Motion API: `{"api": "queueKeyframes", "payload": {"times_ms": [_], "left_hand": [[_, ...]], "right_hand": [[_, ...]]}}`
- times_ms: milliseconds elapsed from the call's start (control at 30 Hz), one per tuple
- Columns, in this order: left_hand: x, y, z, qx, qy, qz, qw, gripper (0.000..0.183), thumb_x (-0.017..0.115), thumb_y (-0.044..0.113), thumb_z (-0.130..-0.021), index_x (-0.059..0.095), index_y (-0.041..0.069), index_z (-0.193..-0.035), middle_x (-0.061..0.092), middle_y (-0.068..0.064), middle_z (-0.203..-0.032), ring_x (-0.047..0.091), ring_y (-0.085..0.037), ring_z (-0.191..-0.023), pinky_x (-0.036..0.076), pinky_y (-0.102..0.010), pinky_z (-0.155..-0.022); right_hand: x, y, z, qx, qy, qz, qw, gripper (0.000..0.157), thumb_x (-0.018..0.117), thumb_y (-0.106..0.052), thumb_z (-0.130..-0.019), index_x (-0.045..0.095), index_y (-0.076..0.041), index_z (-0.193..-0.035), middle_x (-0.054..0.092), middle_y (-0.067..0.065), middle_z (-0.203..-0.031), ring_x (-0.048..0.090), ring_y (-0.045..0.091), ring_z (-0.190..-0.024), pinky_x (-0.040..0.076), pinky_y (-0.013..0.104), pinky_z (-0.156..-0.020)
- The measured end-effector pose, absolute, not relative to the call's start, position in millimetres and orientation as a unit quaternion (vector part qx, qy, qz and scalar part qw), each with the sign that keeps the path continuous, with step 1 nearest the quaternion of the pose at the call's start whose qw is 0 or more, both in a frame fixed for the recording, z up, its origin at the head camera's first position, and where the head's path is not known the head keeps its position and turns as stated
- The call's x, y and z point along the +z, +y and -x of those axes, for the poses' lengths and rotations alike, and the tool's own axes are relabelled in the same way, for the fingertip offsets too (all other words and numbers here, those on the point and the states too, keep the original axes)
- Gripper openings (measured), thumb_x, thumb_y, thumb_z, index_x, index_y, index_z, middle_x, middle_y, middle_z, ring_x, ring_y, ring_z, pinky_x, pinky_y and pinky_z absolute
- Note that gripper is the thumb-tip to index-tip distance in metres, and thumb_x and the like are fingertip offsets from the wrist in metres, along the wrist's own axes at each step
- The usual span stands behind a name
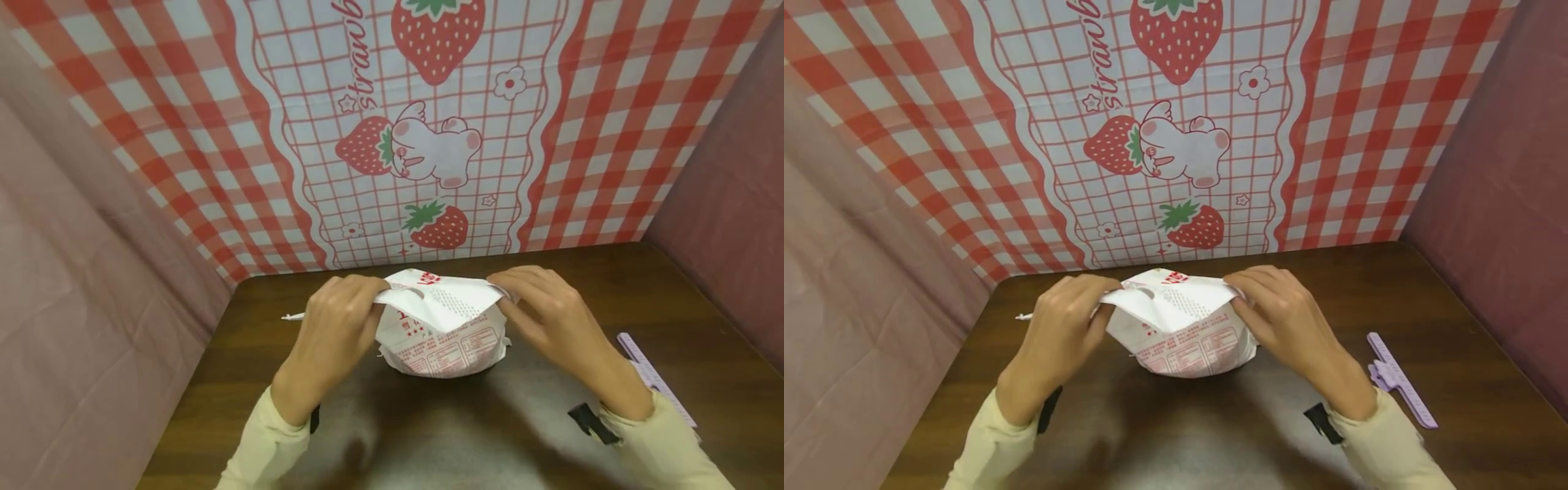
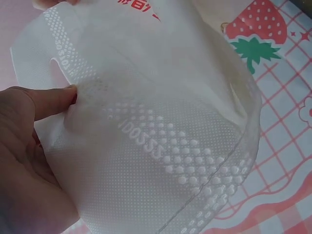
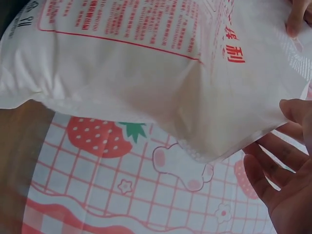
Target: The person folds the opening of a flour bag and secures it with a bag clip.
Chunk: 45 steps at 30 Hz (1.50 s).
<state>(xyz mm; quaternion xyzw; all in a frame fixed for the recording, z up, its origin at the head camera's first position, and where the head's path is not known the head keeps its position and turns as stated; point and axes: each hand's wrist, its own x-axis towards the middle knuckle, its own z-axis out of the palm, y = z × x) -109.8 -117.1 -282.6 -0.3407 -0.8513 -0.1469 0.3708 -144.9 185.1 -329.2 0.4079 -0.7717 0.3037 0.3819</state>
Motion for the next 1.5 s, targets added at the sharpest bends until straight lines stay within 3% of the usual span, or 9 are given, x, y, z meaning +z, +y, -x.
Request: {"api": "queueKeyframes", "payload": {"times_ms": [267,467,600,733,933,1067,1167,1333,1500], "left_hand": [[-273.9,-116.4,115.6,-0.130,-0.859,0.339,0.361,0.006,0.068,0.002,-0.088,0.069,0.004,-0.094,0.070,-0.006,-0.084,0.066,-0.021,-0.073,0.048,-0.034,-0.061],[-278.7,-130.4,109.9,-0.147,-0.864,0.332,0.349,0.010,0.074,0.011,-0.087,0.069,0.007,-0.096,0.072,-0.003,-0.087,0.069,-0.020,-0.084,0.049,-0.039,-0.079],[-282.8,-149.0,101.4,-0.165,-0.867,0.301,0.361,0.020,0.081,0.011,-0.081,0.069,0.006,-0.096,0.072,-0.006,-0.091,0.068,-0.023,-0.089,0.046,-0.044,-0.086],[-283.4,-167.1,95.4,-0.197,-0.866,0.269,0.373,0.021,0.083,0.004,-0.077,0.069,0.004,-0.093,0.072,-0.009,-0.092,0.066,-0.028,-0.092,0.044,-0.047,-0.088],[-281.8,-184.2,98.8,-0.236,-0.865,0.266,0.355,0.018,0.080,0.004,-0.082,0.070,0.002,-0.096,0.072,-0.008,-0.092,0.067,-0.023,-0.086,0.050,-0.043,-0.080],[-284.7,-195.8,112.0,-0.329,-0.848,0.275,0.310,0.019,0.078,0.006,-0.084,0.070,0.007,-0.101,0.072,-0.002,-0.095,0.067,-0.014,-0.084,0.053,-0.031,-0.075],[-288.6,-205.3,122.7,-0.430,-0.828,0.271,0.235,0.022,0.078,0.006,-0.086,0.069,0.012,-0.106,0.070,0.002,-0.100,0.065,-0.012,-0.082,0.052,-0.024,-0.069],[-297.4,-215.5,137.3,-0.496,-0.818,0.269,0.110,0.019,0.077,0.009,-0.086,0.073,0.014,-0.105,0.072,0.001,-0.098,0.065,-0.015,-0.083,0.054,-0.028,-0.071],[-310.7,-221.7,150.1,-0.523,-0.802,0.280,0.065,0.023,0.073,0.001,-0.088,0.076,0.006,-0.110,0.075,-0.006,-0.104,0.070,-0.018,-0.095,0.057,-0.033,-0.083]], "right_hand": [[-319.4,169.2,147.2,0.286,-0.774,-0.435,0.362,0.039,0.049,-0.036,-0.105,0.072,-0.005,-0.116,0.071,0.006,-0.114,0.063,0.026,-0.107,0.040,0.028,-0.100],[-314.2,164.4,150.4,0.293,-0.770,-0.435,0.363,0.038,0.048,-0.034,-0.105,0.074,-0.006,-0.109,0.072,0.004,-0.108,0.065,0.023,-0.101,0.045,0.032,-0.093],[-314.3,166.1,151.8,0.313,-0.768,-0.427,0.361,0.038,0.050,-0.036,-0.104,0.076,-0.007,-0.107,0.073,0.002,-0.104,0.066,0.021,-0.097,0.045,0.027,-0.090],[-315.7,168.5,152.1,0.343,-0.760,-0.417,0.362,0.017,0.066,-0.016,-0.095,0.076,-0.008,-0.106,0.074,0.001,-0.101,0.066,0.019,-0.093,0.045,0.019,-0.087],[-314.2,169.3,151.2,0.367,-0.753,-0.405,0.366,0.031,0.076,0.006,-0.077,0.077,-0.008,-0.105,0.074,0.002,-0.099,0.066,0.016,-0.091,0.044,0.016,-0.081],[-311.3,168.3,150.5,0.368,-0.757,-0.397,0.367,0.034,0.077,0.009,-0.076,0.077,-0.008,-0.105,0.074,0.002,-0.098,0.065,0.016,-0.089,0.044,0.018,-0.078],[-310.9,168.0,149.7,0.368,-0.760,-0.385,0.372,0.034,0.077,0.011,-0.075,0.077,-0.009,-0.103,0.074,0.001,-0.096,0.062,0.012,-0.083,0.041,0.019,-0.069],[-312.0,168.7,150.3,0.378,-0.759,-0.368,0.380,0.033,0.078,0.012,-0.073,0.078,-0.009,-0.098,0.075,0.001,-0.090,0.058,0.008,-0.076,0.040,0.017,-0.062],[-313.4,168.3,151.5,0.391,-0.762,-0.357,0.372,0.029,0.079,0.013,-0.071,0.078,-0.006,-0.093,0.074,0.002,-0.087,0.063,0.004,-0.078,0.045,0.013,-0.064]]}}
